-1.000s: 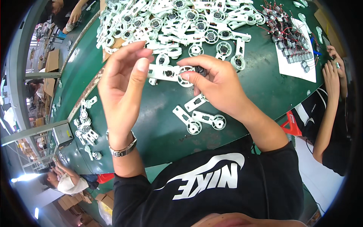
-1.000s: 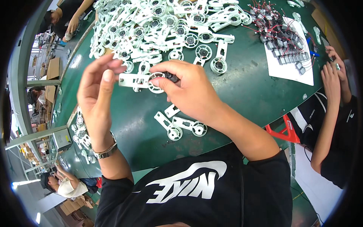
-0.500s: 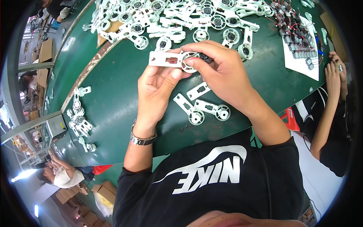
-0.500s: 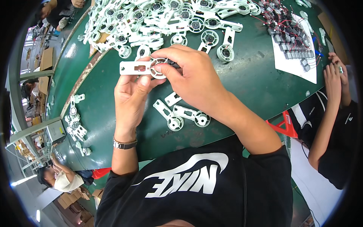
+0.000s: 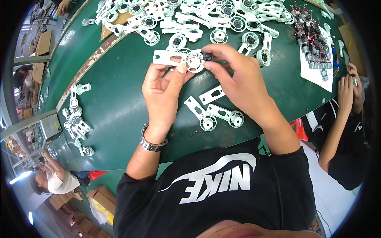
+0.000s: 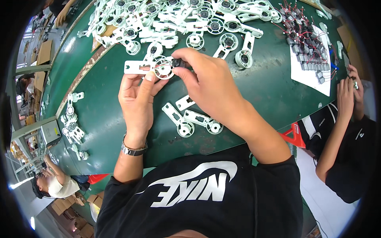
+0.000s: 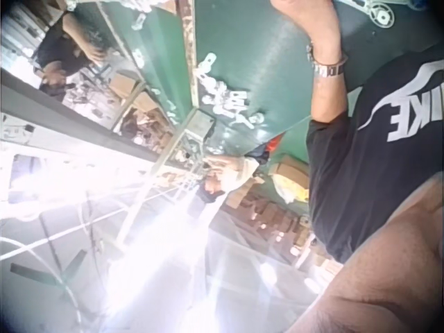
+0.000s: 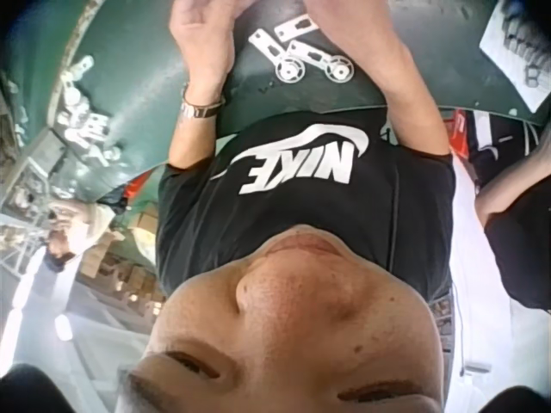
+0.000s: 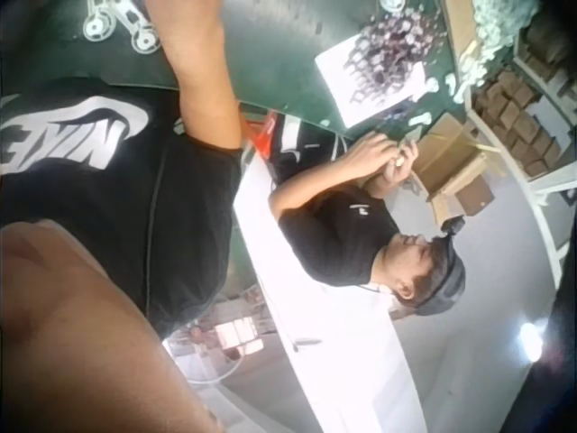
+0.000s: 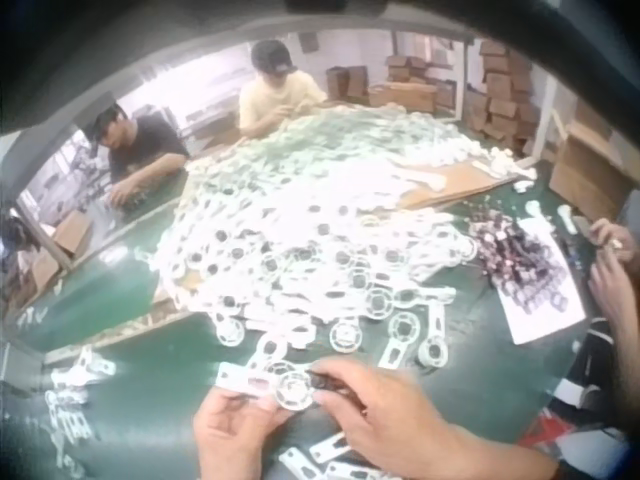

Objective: The person assembles device components by picking up plastic housings and electric motors from the workbench and inserting the motors into the housings by hand.

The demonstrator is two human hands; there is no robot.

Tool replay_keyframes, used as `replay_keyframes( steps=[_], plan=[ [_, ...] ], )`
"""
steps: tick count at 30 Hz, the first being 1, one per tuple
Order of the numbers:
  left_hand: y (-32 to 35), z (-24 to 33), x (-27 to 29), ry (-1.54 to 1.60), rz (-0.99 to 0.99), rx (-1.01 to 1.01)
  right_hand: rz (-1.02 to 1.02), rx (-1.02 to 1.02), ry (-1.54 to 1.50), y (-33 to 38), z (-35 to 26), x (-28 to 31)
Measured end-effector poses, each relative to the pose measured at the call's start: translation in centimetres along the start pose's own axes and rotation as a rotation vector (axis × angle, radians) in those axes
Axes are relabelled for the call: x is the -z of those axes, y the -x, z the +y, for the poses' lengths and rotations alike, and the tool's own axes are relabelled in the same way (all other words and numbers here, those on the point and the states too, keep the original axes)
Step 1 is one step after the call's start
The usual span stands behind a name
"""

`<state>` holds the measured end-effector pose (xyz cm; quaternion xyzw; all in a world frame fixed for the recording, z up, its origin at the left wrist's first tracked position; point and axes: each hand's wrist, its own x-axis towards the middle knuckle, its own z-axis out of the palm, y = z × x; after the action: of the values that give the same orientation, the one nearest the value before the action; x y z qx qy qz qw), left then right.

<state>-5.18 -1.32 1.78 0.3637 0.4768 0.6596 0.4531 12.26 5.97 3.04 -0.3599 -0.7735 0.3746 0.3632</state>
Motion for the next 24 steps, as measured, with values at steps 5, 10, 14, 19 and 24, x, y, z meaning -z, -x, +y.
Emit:
replay_keyframes(
  steps=[5,10,14,19,24],
  plan=[
    [0.2,-0.1,0.0,0.018,-0.019,-0.011,0.070,0.092,0.062,-0.1,0.1,-0.2],
    [0.3,-0.6,0.0,-0.018,-0.040,0.021,0.140,0.340,0.287,-0.5,-0.4,-0.3],
    [0.5,-0.7,-0.3,-0.005,-0.034,0.001,0.104,0.306,0.240,-0.3,-0.2,-0.6],
    [0.7,-0.4,-0.6,0.002,-0.006,-0.017,0.159,0.326,0.155,-0.3,-0.3,-1.0],
    [0.9,-0.7,-0.2,0.007,-0.004,-0.005,0.105,0.305,0.122,-0.3,0.0,-1.0]
  ],
)
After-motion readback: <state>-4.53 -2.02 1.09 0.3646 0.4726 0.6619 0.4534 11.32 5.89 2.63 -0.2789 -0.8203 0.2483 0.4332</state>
